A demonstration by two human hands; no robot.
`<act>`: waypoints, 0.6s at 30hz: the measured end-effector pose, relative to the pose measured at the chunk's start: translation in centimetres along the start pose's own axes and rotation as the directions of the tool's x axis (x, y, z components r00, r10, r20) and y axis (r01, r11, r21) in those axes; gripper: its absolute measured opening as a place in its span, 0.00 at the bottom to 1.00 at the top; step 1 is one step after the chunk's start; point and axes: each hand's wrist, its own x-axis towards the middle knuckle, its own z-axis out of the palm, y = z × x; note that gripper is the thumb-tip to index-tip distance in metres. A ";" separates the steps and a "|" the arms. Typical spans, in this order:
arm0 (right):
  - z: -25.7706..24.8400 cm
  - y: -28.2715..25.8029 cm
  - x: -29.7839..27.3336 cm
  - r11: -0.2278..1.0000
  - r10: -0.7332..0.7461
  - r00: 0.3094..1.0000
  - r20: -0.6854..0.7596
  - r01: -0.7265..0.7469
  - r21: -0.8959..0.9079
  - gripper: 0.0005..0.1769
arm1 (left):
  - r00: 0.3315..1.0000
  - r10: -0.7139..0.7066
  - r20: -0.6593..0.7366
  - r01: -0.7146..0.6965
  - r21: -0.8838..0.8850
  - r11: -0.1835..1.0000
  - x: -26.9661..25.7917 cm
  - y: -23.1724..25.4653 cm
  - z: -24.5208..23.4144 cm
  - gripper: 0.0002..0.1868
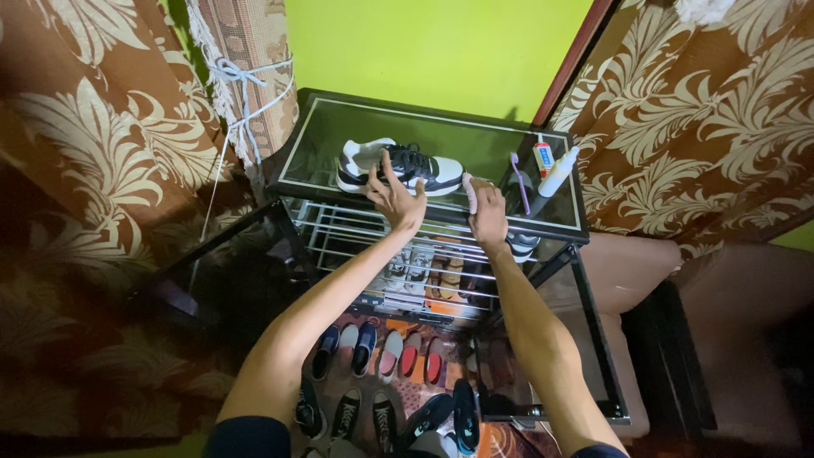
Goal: Cleaning a pair of sneakers with a cloth and organizing them on a shoe rack.
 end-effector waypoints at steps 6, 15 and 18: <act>0.3 0.3 -0.2 0.999 0.004 1.000 -0.008 -0.003 0.038 0.23 | 0.990 -0.141 0.006 0.140 0.072 0.988 2.6 -3.6 3.5 0.38; -2.1 -1.6 0.4 1.000 0.015 1.000 -0.011 -0.015 -0.007 0.28 | 0.978 0.005 0.207 -0.053 0.231 0.972 2.5 -1.1 -2.1 0.29; -1.6 -1.2 0.2 1.000 0.014 1.000 -0.025 -0.014 0.005 0.29 | 0.979 0.058 0.198 -0.109 0.261 0.959 3.7 -3.3 -0.6 0.22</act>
